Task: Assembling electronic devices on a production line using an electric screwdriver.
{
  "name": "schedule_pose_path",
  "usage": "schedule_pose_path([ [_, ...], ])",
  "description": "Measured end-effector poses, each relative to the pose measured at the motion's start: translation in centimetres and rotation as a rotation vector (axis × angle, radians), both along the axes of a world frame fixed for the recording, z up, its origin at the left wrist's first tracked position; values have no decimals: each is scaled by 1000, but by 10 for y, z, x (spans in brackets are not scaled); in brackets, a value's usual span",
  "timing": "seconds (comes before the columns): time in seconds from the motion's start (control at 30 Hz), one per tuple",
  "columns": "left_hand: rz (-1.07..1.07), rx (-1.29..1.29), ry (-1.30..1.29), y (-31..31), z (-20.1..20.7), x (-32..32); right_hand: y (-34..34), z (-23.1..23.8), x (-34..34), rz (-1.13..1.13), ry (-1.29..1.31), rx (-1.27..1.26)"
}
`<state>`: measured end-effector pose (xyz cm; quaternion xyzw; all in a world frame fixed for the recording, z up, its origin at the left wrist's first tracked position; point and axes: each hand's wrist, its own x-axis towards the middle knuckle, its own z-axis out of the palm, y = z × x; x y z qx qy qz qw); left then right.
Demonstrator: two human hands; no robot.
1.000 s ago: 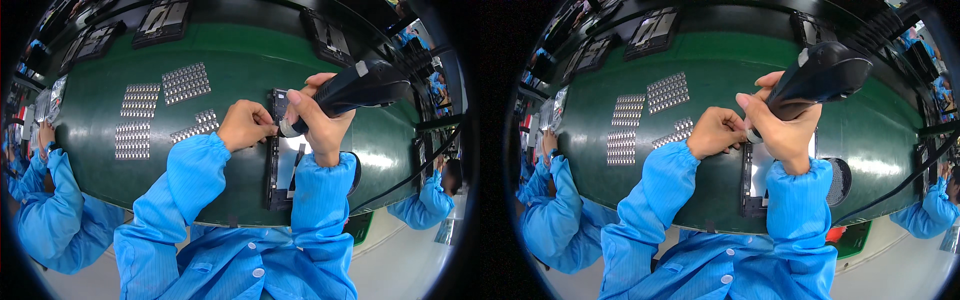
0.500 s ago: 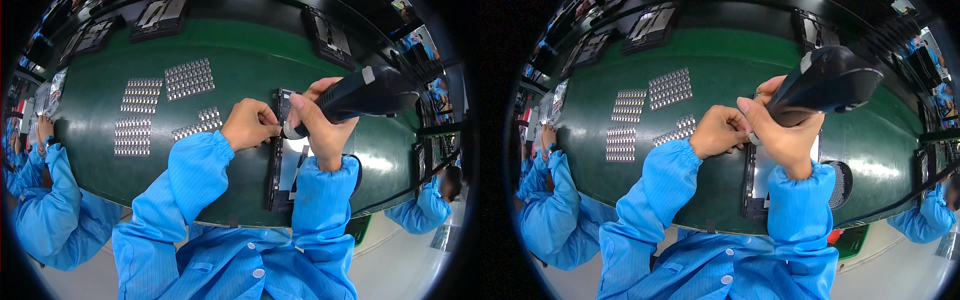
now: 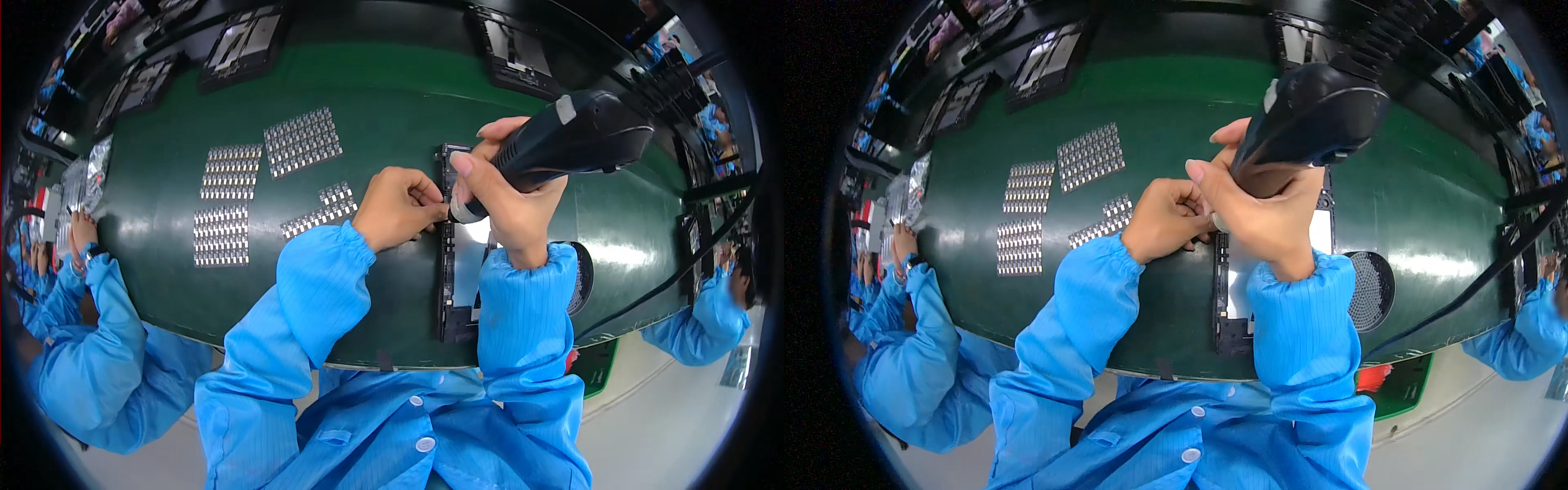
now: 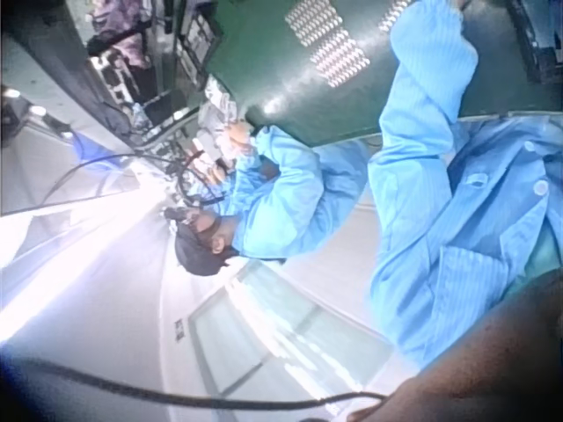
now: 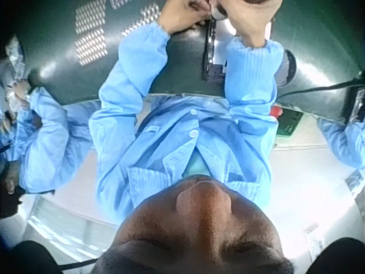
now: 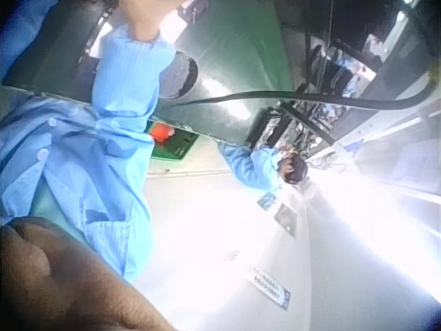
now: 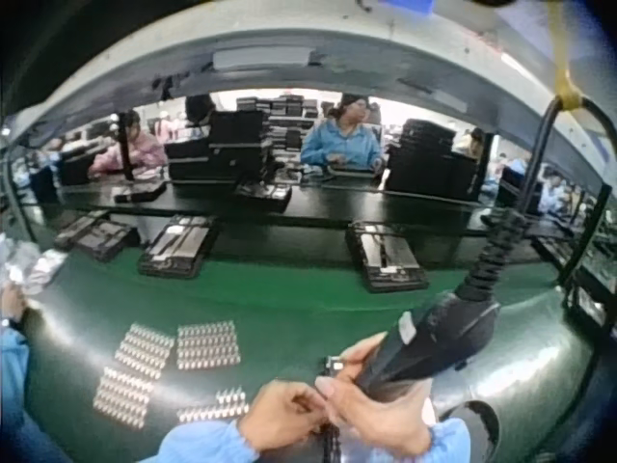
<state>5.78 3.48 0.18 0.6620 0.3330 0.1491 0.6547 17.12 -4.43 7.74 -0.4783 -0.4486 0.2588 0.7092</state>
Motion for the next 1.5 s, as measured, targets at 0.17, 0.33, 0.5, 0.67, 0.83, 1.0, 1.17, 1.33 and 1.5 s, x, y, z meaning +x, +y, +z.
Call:
schedule_pose_path([
  [0.17, 51, 658, 132, 5, 19, -43, -47, 20, 41, -148, -73, 136],
  [0.33, 192, 938, 457, 13, 23, -95, -116, 12, 98, -194, 42, 214],
  [0.5, 58, 869, 405, 12, 25, -83, -134, -6, 117, -418, 154, 180],
  [0.67, 10, 698, 453, 12, 33, -66, -127, -16, 122, -480, 126, 156],
  [0.83, 25, 356, 275, 17, 26, -68, -123, -21, 125, -431, 57, 93],
  [1.0, 71, 406, 244, 17, 19, -69, -118, -20, 121, -378, 86, 131],
  [1.17, 27, 692, 357, 12, 29, -62, -115, -23, 121, -372, 66, 86],
  [1.33, 63, 611, 341, 15, 26, -61, -116, -25, 120, -377, 43, 77],
  [1.5, 42, 306, 237, 27, 24, -65, -116, -23, 120, -368, -8, 25],
])
